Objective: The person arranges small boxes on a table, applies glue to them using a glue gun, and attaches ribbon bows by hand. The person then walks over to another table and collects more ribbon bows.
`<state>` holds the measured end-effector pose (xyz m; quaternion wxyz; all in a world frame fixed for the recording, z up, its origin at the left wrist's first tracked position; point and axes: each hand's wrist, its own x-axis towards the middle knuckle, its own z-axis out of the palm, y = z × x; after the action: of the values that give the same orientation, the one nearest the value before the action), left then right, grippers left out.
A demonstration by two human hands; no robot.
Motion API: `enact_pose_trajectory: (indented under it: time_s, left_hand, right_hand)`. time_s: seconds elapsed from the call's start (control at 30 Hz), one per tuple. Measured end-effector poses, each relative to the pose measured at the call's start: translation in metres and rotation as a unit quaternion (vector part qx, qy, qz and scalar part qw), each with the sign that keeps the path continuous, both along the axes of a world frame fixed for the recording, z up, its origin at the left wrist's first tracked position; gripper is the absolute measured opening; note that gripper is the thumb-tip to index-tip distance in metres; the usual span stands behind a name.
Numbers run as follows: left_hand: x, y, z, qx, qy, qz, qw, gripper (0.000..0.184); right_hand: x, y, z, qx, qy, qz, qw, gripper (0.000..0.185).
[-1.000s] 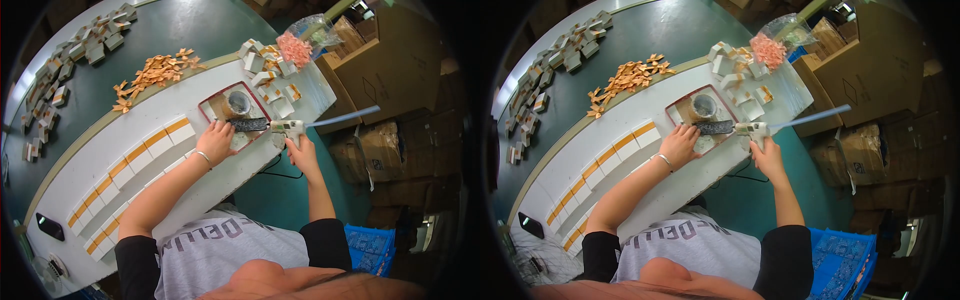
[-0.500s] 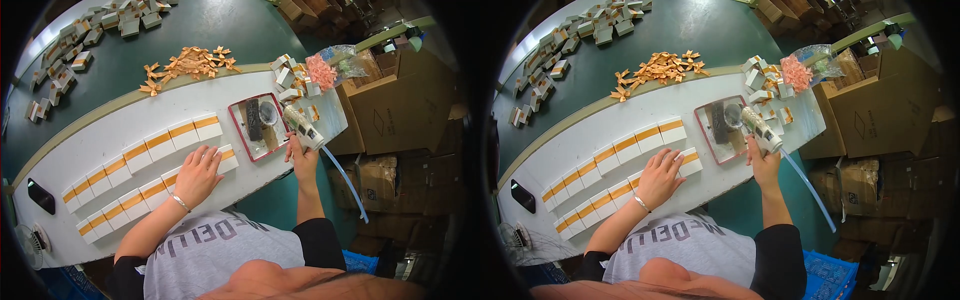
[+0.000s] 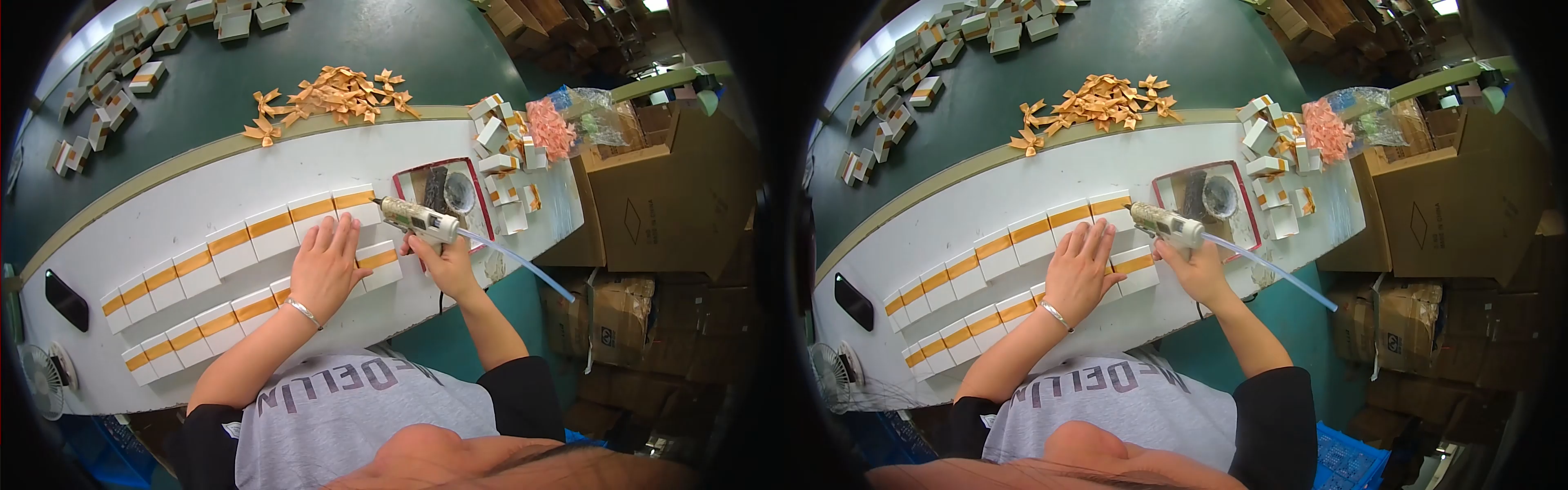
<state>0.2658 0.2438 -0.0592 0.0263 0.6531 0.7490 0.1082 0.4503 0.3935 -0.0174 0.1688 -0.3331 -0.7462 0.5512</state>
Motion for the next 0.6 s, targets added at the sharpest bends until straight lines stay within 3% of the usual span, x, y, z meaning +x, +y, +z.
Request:
enact_pose_trajectory:
  time_s: [0.43,0.6]
  left_hand:
    - [-0.001,0.002,-0.002,-0.008,0.009,-0.010,1.000,0.090]
    - [-0.001,0.003,-0.001,-0.015,0.005,-0.007,1.000,0.091]
  right_hand:
    - [-0.023,0.018,-0.018,-0.052,-0.047,0.013,0.997,0.033]
    - [-0.027,0.018,0.000,-0.013,-0.143,0.010,0.990,0.032]
